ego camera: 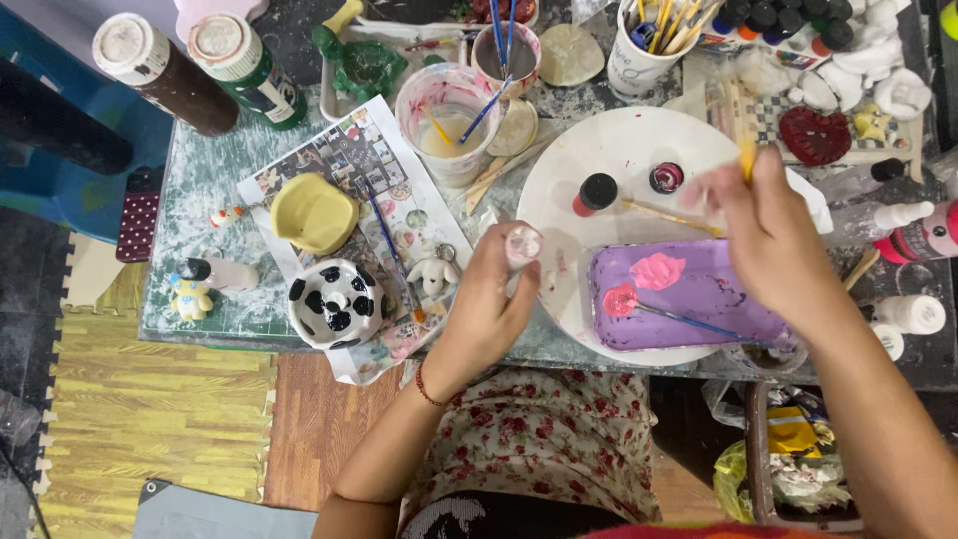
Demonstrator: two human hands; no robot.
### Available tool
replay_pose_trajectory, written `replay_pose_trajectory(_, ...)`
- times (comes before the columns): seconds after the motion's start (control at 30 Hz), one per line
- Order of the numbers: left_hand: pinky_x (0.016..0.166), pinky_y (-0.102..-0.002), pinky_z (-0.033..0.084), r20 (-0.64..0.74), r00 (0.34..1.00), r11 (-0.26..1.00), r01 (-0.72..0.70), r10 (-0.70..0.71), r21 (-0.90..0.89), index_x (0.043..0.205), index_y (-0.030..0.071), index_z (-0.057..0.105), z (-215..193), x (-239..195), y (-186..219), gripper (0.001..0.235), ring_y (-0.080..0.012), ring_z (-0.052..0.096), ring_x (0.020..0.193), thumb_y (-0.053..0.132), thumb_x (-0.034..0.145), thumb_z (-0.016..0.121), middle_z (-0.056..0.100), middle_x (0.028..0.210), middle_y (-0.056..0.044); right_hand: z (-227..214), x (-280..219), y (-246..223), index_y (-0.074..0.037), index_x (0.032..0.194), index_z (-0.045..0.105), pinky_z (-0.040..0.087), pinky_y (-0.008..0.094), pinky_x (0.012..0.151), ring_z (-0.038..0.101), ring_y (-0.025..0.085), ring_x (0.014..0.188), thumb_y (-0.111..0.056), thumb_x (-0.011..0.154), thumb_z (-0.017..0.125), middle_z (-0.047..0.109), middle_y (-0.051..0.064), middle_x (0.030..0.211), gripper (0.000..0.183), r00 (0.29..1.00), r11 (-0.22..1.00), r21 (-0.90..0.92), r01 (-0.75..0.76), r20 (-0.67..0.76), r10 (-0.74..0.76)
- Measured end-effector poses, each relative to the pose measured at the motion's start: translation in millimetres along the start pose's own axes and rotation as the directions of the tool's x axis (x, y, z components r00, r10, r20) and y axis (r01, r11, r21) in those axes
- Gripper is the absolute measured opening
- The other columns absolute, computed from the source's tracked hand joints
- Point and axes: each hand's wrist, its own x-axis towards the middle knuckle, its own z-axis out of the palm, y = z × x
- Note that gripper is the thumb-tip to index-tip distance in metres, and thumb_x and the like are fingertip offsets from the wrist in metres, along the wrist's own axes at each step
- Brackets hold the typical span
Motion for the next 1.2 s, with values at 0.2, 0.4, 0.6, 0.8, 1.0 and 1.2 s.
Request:
replay_pose_trajectory(0.2,0.109,-0.042,0.043,0.126,0.988,0.995,-0.096,0.093,0.015,0.140,-0.003,0.043,-3,5,7,0.041,-0.0356,0.054,0.121,0.004,0.101,0.049,0.052,0.127,-0.022,22,29,26,0.006,0.114,0.044,0.053,0.043,0.078,0.068,0.036,0.091,-0.030,0.088,0.084,0.064,0.021,0.099,0.059,0.999,0.921,-0.388,-0.009,0.030,0.023)
replay_pose_trajectory(0.4,0.105,-0.039,0.044,0.183,0.977,0.993,-0.117,0.111,0.022,0.157,0.002,0.037,1,7,12,0.054,-0.0309,0.054,0.112,0.015,0.109,0.056,0.053,0.122,-0.017,18,23,13,0.006,0.118,0.044,0.053,0.043,0.075,0.066,0.034,0.087,-0.017,0.090,0.081,0.066,0.019,0.103,0.052,0.997,0.947,-0.314,0.064,-0.019,-0.074)
replay_pose_trajectory(0.6,0.101,-0.034,0.048,0.177,0.977,0.993,-0.121,0.117,0.013,0.163,0.012,0.035,3,2,12,0.066,-0.0259,0.056,0.107,0.018,0.104,0.066,0.055,0.115,-0.012,12,-16,-47,-0.004,0.125,0.044,0.053,0.037,0.061,0.059,0.024,0.067,-0.021,0.088,0.083,0.060,0.015,0.091,0.056,0.969,0.919,-0.359,-0.164,0.115,0.218)
replay_pose_trajectory(0.8,0.097,-0.034,0.051,0.196,0.972,0.992,-0.125,0.130,-0.036,0.164,0.015,0.031,8,2,15,0.069,-0.0259,0.059,0.102,0.014,0.104,0.065,0.056,0.118,-0.012,18,-29,-66,-0.001,0.123,0.044,0.055,0.035,0.070,0.066,0.022,0.079,-0.022,0.082,0.081,0.070,0.012,0.111,0.059,0.993,0.989,-0.150,0.009,0.114,0.008)
replay_pose_trajectory(1.0,0.097,-0.036,0.052,0.184,0.971,0.987,-0.144,0.154,-0.066,0.161,0.010,0.037,7,-1,8,0.066,-0.0263,0.063,0.108,0.011,0.102,0.066,0.063,0.123,-0.014,20,-27,-51,0.002,0.117,0.048,0.056,0.043,0.086,0.070,0.034,0.110,-0.025,0.083,0.080,0.070,0.020,0.119,0.054,0.982,0.987,-0.135,0.084,0.181,-0.059)
replay_pose_trajectory(1.2,0.083,-0.031,0.057,0.199,0.980,0.979,0.019,0.023,-0.205,0.128,0.001,0.053,14,0,-2,0.036,-0.0163,0.070,0.093,0.015,0.099,0.069,0.069,0.113,-0.011,10,-18,-56,-0.008,0.119,0.055,0.057,0.043,0.072,0.073,0.032,0.090,-0.034,0.082,0.081,0.073,0.016,0.099,0.052,0.929,0.962,-0.272,-0.004,0.356,0.104)
